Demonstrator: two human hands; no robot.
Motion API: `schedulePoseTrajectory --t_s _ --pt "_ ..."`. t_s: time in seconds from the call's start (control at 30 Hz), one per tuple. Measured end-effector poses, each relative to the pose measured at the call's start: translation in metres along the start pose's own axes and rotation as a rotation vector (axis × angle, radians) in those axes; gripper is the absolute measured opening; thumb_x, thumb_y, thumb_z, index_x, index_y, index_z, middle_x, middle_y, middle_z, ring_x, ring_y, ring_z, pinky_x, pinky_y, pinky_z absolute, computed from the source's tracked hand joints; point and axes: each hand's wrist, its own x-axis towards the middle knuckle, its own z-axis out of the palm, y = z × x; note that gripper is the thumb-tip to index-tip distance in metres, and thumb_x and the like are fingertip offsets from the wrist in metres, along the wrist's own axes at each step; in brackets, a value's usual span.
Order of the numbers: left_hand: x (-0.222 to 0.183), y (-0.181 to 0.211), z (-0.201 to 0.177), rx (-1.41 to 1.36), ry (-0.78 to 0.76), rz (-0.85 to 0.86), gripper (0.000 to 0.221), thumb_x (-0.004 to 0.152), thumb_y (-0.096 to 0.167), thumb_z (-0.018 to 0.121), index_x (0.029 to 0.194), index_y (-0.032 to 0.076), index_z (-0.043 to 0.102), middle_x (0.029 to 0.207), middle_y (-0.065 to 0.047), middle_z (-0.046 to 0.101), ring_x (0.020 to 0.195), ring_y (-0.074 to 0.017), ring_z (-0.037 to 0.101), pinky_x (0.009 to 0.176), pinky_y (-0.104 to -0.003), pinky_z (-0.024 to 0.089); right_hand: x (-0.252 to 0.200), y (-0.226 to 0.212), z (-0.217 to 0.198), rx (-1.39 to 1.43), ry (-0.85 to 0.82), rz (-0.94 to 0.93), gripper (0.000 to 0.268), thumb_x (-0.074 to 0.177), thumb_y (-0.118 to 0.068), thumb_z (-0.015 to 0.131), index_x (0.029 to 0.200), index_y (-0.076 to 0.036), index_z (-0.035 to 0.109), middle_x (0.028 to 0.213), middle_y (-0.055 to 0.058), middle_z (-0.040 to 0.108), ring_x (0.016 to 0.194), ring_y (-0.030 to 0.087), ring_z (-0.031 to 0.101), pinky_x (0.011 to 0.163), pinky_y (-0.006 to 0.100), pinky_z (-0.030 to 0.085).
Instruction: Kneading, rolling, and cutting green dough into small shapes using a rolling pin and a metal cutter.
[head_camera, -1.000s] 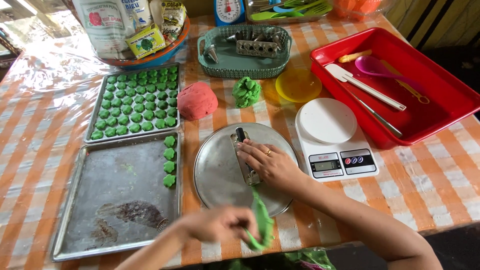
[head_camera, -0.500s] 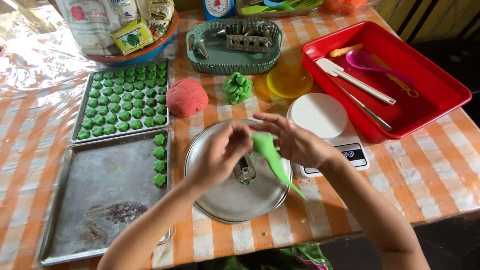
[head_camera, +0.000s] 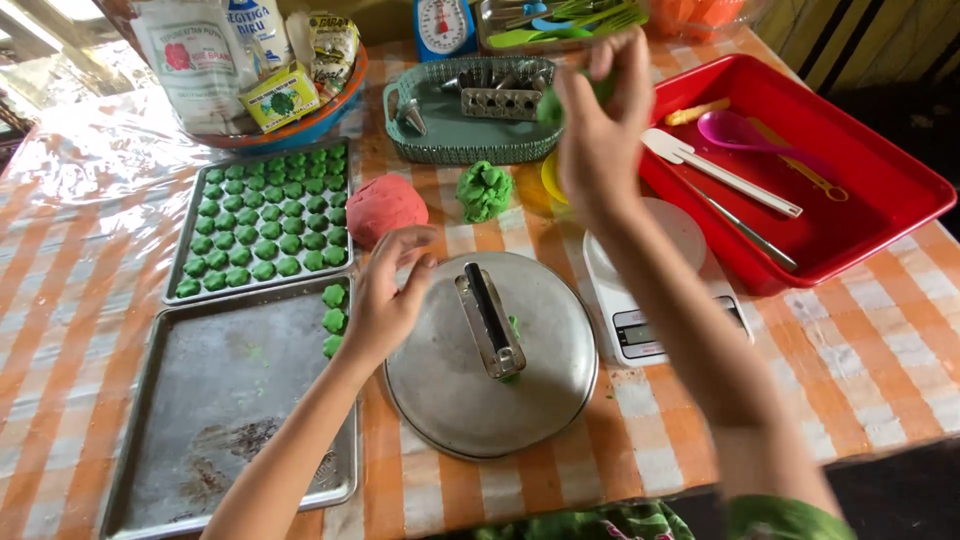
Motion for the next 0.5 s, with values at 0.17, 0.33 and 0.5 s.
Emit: schedulePoseTrajectory --t_s 0.17,0.33,0.5 --pt "-0.008 -0.006 -0.007 -0.003 -0.003 -0.016 0.022 0.104 0.021 0.06 0.12 0.008 0.068 0.121 -0.014 0.069 0.115 -0.0371 0.068 0.096 -0.051 0.056 -0.076 0.178 0.006 -0.946 -0.327 -0.195 0.031 0.089 0.014 0.047 0.1 -0.013 0.057 0.096 0.004 0.055 0.074 0.016 0.058 0.061 0.029 0.051" --pt "-0.007 -0.009 -0.008 0.06 -0.001 0.014 0.021 0.103 0.021 0.059 0.118 0.011 0.069 0.116 -0.008 0.071 0.113 -0.0331 0.069 0.095 -0.045 0.057 -0.104 0.232 -0.013 -1.227 -0.779 -0.101 0.016 0.096 -0.031 0.056 0.111 -0.026 0.061 0.108 0.002 0.069 0.114 0.026 0.066 0.116 0.054 0.03" --pt "-0.013 0.004 0.017 0.083 -0.196 0.083 0.028 0.105 0.019 0.055 0.127 0.005 0.065 0.119 -0.02 0.069 0.115 -0.0391 0.066 0.1 -0.052 0.052 -0.071 0.153 -0.036 -0.794 -0.653 0.157 0.027 0.106 -0.021 0.054 0.131 -0.026 0.065 0.128 0.003 0.063 0.13 0.033 0.056 0.113 0.07 0.028"
